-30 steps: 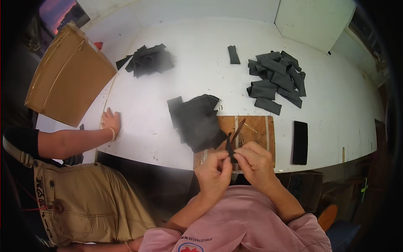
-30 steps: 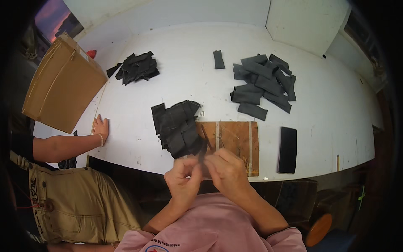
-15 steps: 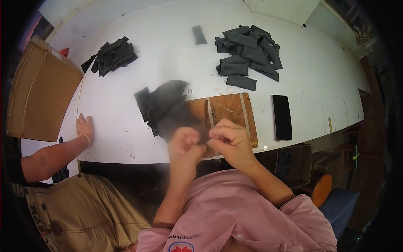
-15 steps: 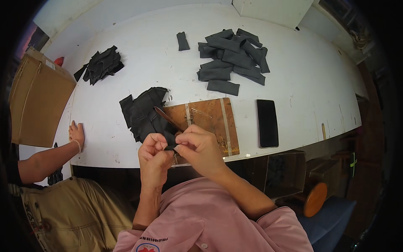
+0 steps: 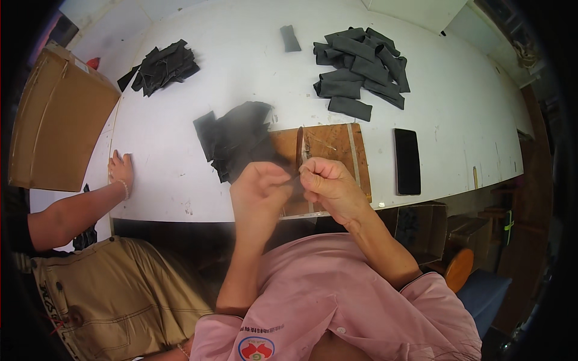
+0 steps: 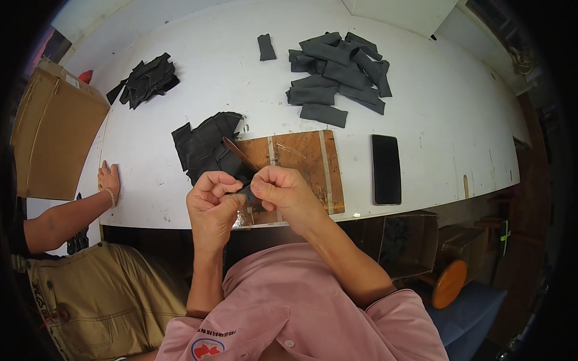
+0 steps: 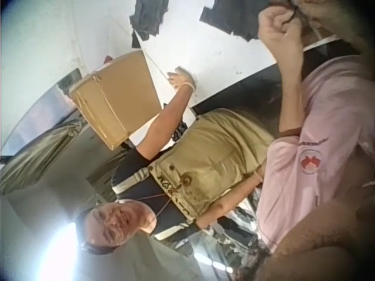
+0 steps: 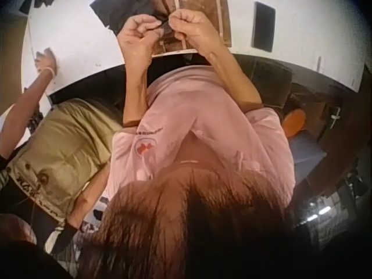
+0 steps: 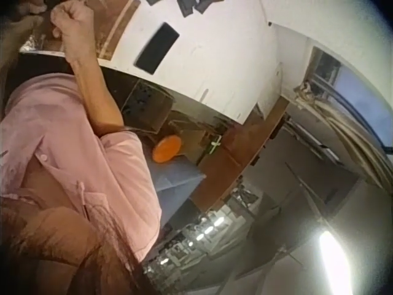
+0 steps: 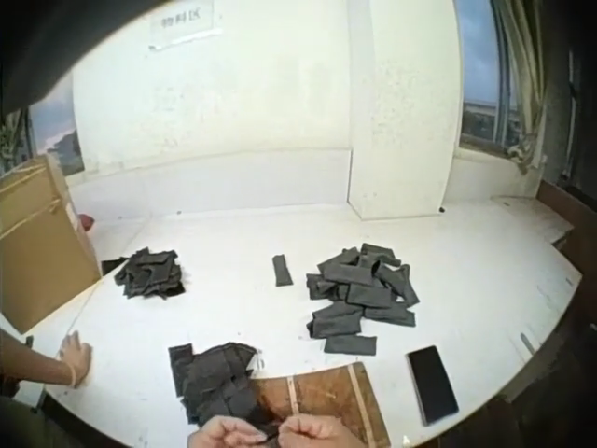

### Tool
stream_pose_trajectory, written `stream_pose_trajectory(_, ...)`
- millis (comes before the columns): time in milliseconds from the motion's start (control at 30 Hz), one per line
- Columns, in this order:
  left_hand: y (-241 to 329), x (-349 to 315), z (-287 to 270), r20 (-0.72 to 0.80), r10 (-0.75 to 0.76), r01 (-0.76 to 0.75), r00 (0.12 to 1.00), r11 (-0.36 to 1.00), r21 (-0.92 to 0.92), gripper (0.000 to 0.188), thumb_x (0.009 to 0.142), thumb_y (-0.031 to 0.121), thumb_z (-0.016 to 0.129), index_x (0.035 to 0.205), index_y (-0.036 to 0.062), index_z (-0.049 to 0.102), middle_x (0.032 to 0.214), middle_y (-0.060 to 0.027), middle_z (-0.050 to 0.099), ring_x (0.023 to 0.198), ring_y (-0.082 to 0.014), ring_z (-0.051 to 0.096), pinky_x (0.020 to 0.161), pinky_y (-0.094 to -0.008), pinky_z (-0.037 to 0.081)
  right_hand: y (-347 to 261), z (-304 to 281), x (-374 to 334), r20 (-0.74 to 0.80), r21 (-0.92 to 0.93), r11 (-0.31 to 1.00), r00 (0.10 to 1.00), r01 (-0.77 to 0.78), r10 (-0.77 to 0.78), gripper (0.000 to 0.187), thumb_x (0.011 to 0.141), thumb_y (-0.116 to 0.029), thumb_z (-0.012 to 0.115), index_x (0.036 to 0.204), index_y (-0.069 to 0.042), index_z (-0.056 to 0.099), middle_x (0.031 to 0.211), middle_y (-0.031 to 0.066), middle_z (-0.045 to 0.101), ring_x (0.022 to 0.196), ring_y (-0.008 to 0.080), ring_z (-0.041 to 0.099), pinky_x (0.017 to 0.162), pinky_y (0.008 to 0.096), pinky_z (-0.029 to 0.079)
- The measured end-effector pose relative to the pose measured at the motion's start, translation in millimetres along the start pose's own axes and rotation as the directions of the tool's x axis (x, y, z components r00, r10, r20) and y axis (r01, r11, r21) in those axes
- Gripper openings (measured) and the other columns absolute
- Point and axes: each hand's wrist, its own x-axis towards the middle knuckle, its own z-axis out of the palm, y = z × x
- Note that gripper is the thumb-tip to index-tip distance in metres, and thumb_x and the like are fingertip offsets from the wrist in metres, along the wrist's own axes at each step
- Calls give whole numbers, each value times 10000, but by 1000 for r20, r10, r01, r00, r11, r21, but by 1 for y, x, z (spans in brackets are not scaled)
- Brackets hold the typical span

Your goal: Folding and preparing small black fabric strips on a workbench.

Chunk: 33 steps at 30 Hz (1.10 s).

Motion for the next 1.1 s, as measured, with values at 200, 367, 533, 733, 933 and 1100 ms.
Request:
stream_pose_trajectory(200, 13, -17, -2, 436, -62, 305, 898, 801, -515, 355, 655, -109, 544, 980, -30, 425, 803, -180, 581, 331, -49, 331, 296, -169, 222, -5, 5, -11, 188, 87, 994, 979, 68, -83, 109, 830, -144, 542, 772, -51, 547, 753, -20, 500, 662, 58, 469, 600, 194, 400)
stream_pose_trajectory(367, 22, -25, 6, 308, -30, 85, 951, 982, -166, 449, 684, -72, 586, 1112, -45, 455, 748, -48, 557, 432, -21, 390, 373, -149, 267, -10, 6, -13, 107, 50, 983, 978, 176, -181, 70, 808, -82, 544, 771, -23, 546, 832, 24, 540, 723, 84, 510, 627, 218, 426)
stream_pose_trajectory(533, 17, -30, 23, -11, 186, -186, 982, 982, 24, 165, 746, -25, 597, 910, -12, 583, 792, -20, 542, 591, -32, 428, 534, -151, 345, -22, 21, -14, 161, -601, 482, 687, 638, -708, 98, 706, -7, 614, 753, -18, 528, 816, 87, 540, 673, 151, 544, 579, 235, 446)
stream_pose_trajectory(733, 16, -21, 18, -25, 384, -380, 923, 920, 100, 124, 752, -24, 601, 873, -26, 572, 834, -60, 568, 618, -45, 464, 553, -151, 374, -31, 28, -15, 257, -685, 225, 518, 693, -816, 133, 673, -21, 643, 744, -18, 531, 788, 83, 532, 632, 186, 536, 524, 258, 443)
stream_pose_trajectory(933, 24, -19, 20, -40, 265, -268, 963, 961, -76, 118, 736, -17, 616, 830, -30, 545, 871, -115, 584, 570, -42, 463, 477, -149, 365, -36, 34, -20, 162, -739, 331, 632, 587, -758, 141, 670, -22, 643, 748, -17, 526, 756, 84, 509, 653, 181, 521, 547, 265, 434)
stream_pose_trajectory(1100, 30, -16, 14, 21, 32, -24, 999, 947, -319, 153, 709, -29, 618, 814, -15, 508, 856, -154, 585, 453, -23, 421, 369, -135, 301, -35, 30, -22, 42, -552, 654, 801, 517, -598, 104, 726, -7, 600, 782, -14, 513, 761, 47, 498, 667, 124, 509, 567, 246, 434)
